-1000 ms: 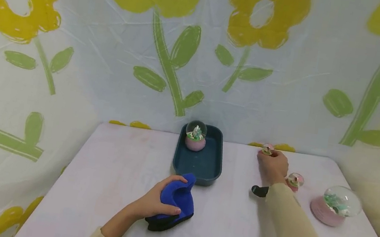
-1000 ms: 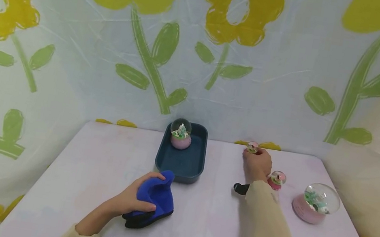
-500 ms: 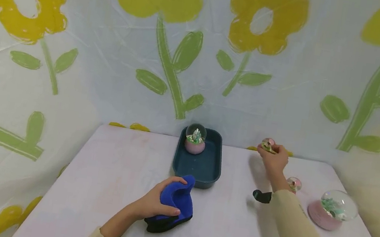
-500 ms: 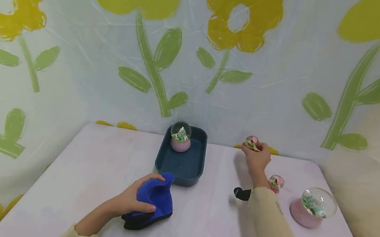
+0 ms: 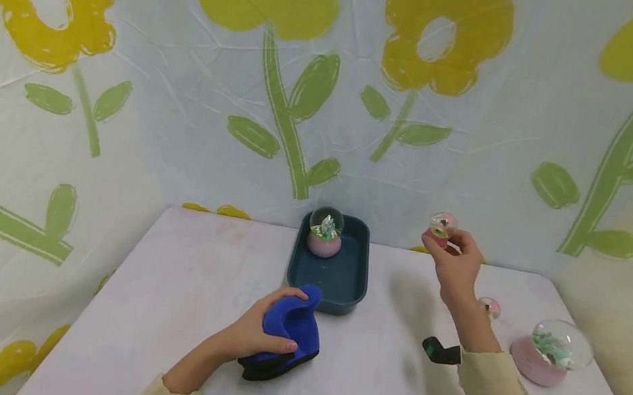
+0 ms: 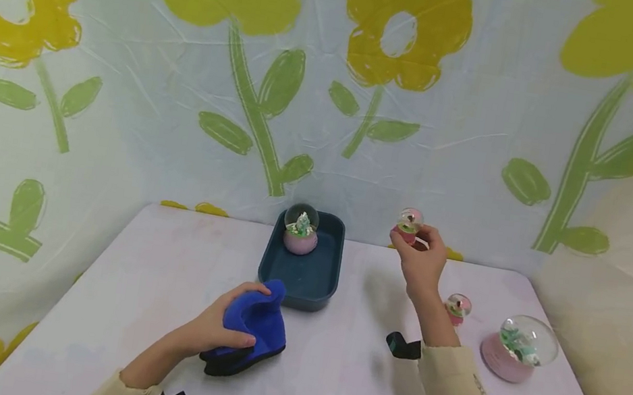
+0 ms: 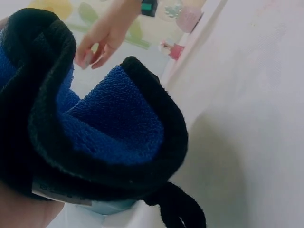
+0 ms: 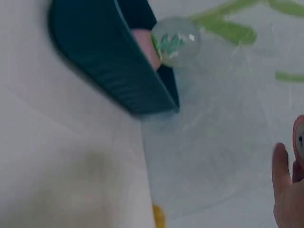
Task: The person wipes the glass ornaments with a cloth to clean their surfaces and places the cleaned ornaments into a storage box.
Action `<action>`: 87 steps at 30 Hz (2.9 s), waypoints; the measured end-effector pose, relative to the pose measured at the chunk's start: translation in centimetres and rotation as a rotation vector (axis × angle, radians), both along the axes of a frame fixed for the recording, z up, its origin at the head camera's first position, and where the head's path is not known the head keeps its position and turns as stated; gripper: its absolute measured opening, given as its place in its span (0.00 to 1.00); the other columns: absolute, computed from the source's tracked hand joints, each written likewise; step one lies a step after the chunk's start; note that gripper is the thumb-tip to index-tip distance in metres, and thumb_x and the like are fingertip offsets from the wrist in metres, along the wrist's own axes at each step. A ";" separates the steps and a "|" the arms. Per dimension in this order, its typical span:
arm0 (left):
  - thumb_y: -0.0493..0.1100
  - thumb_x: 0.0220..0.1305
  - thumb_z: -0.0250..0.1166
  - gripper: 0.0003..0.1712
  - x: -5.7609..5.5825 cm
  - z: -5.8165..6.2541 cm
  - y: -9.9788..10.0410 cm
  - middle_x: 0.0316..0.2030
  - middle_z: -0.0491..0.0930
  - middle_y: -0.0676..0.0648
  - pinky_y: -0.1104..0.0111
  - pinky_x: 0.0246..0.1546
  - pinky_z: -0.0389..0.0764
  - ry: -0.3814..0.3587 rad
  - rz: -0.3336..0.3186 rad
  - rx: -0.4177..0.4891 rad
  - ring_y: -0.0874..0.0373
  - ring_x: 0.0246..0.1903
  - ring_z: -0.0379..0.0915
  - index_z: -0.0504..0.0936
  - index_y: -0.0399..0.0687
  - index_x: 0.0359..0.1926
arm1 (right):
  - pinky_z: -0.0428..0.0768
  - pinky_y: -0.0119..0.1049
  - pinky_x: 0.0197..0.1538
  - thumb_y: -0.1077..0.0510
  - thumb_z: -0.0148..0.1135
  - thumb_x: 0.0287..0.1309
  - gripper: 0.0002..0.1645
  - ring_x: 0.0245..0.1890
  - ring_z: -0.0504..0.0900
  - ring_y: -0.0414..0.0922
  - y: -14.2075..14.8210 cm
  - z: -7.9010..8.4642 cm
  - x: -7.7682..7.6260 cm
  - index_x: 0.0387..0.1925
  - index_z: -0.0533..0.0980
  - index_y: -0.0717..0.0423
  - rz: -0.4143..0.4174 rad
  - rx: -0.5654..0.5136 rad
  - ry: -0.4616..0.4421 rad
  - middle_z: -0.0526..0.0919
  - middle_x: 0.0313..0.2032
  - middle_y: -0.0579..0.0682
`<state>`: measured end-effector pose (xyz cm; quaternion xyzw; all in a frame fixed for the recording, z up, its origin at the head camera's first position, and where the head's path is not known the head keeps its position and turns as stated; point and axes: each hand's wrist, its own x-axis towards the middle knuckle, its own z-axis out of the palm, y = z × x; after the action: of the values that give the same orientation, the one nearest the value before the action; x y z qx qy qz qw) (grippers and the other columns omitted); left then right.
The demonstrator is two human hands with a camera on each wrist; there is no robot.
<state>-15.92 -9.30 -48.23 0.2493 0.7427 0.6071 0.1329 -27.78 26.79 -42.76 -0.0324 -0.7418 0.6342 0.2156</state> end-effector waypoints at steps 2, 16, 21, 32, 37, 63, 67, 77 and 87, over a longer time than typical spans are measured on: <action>0.44 0.54 0.72 0.39 -0.1 0.1 0.0 0.65 0.62 0.47 0.58 0.48 0.76 0.002 0.007 0.010 0.45 0.57 0.64 0.65 0.69 0.65 | 0.76 0.22 0.38 0.58 0.71 0.55 0.22 0.40 0.75 0.41 -0.6 0.6 1.2 0.48 0.73 0.60 0.058 0.002 0.027 0.73 0.45 0.46; 0.48 0.55 0.72 0.39 -0.6 -0.1 0.7 0.64 0.61 0.44 0.55 0.47 0.78 -0.003 0.051 0.132 0.41 0.57 0.65 0.64 0.64 0.65 | 0.81 0.31 0.38 0.66 0.70 0.54 0.23 0.39 0.77 0.46 -6.0 0.5 7.8 0.52 0.74 0.64 0.385 0.144 0.047 0.74 0.49 0.56; 0.48 0.56 0.71 0.39 -0.5 -0.2 1.2 0.65 0.60 0.44 0.55 0.48 0.78 -0.001 0.070 0.164 0.40 0.58 0.65 0.63 0.63 0.66 | 0.82 0.34 0.39 0.69 0.72 0.49 0.24 0.41 0.79 0.51 -7.9 -0.8 9.3 0.49 0.76 0.61 0.495 0.195 0.108 0.76 0.46 0.55; 0.51 0.55 0.72 0.40 -0.8 0.2 2.7 0.64 0.62 0.41 0.55 0.51 0.76 0.020 0.082 0.235 0.42 0.59 0.66 0.63 0.61 0.66 | 0.82 0.35 0.39 0.69 0.77 0.41 0.28 0.39 0.82 0.48 -10.9 -3.6 11.8 0.47 0.78 0.55 0.530 0.307 0.172 0.79 0.41 0.50; 0.48 0.55 0.71 0.38 -0.7 -0.2 3.3 0.64 0.63 0.43 0.54 0.53 0.75 0.018 0.116 0.223 0.44 0.59 0.66 0.64 0.63 0.66 | 0.82 0.34 0.38 0.71 0.78 0.37 0.30 0.38 0.83 0.44 -12.1 -4.3 12.4 0.45 0.77 0.53 0.485 0.315 0.122 0.79 0.40 0.46; 0.46 0.57 0.73 0.32 -1.6 -0.1 3.0 0.58 0.67 0.40 0.56 0.47 0.79 0.126 0.043 0.308 0.44 0.52 0.70 0.67 0.47 0.59 | 0.81 0.36 0.41 0.64 0.73 0.51 0.35 0.43 0.77 0.43 -11.5 -3.0 12.0 0.61 0.71 0.62 0.620 0.600 0.438 0.77 0.51 0.51; 0.48 0.56 0.73 0.34 -1.5 0.1 2.9 0.58 0.68 0.40 0.56 0.47 0.79 0.100 0.031 0.292 0.44 0.52 0.71 0.67 0.48 0.59 | 0.79 0.34 0.49 0.65 0.73 0.49 0.33 0.47 0.78 0.46 -11.2 -2.5 11.8 0.59 0.73 0.61 0.630 0.703 0.574 0.76 0.53 0.54; 0.57 0.66 0.56 0.35 -1.3 0.7 2.4 0.64 0.58 0.38 0.54 0.53 0.74 -0.030 -0.115 0.336 0.44 0.57 0.66 0.56 0.51 0.68 | 0.76 0.39 0.54 0.62 0.58 0.65 0.19 0.51 0.78 0.53 -10.7 -1.2 11.0 0.56 0.76 0.63 0.614 0.846 0.957 0.78 0.54 0.59; 0.49 0.61 0.68 0.33 -0.6 1.1 2.8 0.62 0.63 0.42 0.53 0.50 0.76 0.079 0.055 0.195 0.44 0.56 0.66 0.63 0.59 0.63 | 0.82 0.35 0.39 0.59 0.71 0.55 0.29 0.39 0.82 0.44 -11.5 -2.0 12.3 0.57 0.74 0.65 0.623 0.551 0.540 0.81 0.47 0.53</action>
<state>-16.55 -6.46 -47.12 0.2643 0.6915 0.6694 0.0619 -15.43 15.28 -44.76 0.4144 -0.7740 0.4345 0.2009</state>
